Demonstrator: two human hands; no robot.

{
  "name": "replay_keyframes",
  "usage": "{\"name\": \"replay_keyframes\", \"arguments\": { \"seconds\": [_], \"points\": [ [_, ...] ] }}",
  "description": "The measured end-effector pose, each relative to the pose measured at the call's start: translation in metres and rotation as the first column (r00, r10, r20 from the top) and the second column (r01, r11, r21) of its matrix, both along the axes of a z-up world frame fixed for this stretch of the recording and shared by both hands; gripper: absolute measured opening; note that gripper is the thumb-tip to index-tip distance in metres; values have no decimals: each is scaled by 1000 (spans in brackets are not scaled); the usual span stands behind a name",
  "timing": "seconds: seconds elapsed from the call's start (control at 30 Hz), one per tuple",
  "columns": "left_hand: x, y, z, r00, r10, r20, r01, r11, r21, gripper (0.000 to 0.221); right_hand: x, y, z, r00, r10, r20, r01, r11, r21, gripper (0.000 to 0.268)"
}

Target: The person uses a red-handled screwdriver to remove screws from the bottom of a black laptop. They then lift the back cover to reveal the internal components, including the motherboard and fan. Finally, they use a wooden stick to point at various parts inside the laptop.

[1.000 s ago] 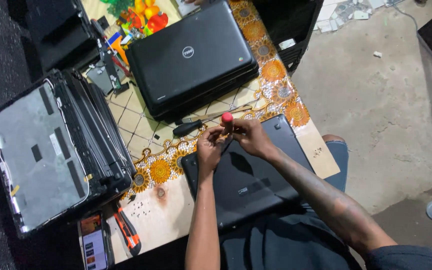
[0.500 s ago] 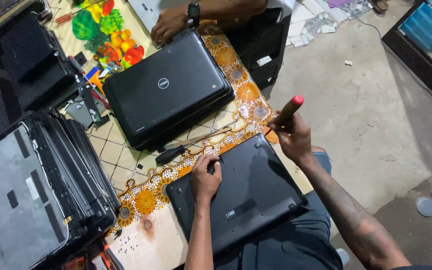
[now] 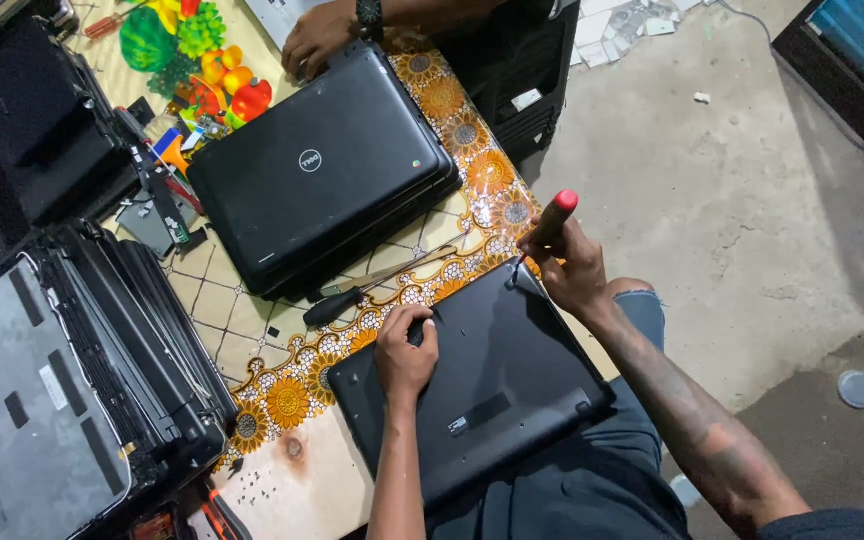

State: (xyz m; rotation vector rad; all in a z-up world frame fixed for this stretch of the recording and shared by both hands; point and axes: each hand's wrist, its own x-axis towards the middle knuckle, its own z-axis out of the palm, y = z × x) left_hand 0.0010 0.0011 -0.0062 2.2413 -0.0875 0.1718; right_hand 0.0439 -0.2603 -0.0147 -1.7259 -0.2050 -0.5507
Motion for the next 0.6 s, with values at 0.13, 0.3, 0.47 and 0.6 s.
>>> {"name": "replay_keyframes", "arguments": {
  "seconds": [0.13, 0.3, 0.47, 0.6],
  "points": [
    [0, 0, -1, 1000, 1, 18, -1, 1000, 8, 13, -1, -1, 2, 999, 25, 27, -23, 998, -52, 34],
    [-1, -1, 3, 1000, -15, 14, 16, 1000, -11, 14, -2, -1, -3, 999, 27, 35, -25, 996, -82, 33],
    [0, 0, 0, 1000, -16, 22, 16, 1000, -12, 14, 5, -1, 7, 998, 56, -14, -56, 997, -44, 32],
    [2, 1, -4, 1000, -4, 0, 4, 1000, -28, 14, 12, 2, 39, 983, 169, -76, -175, 981, -83, 27]
  ]
}}
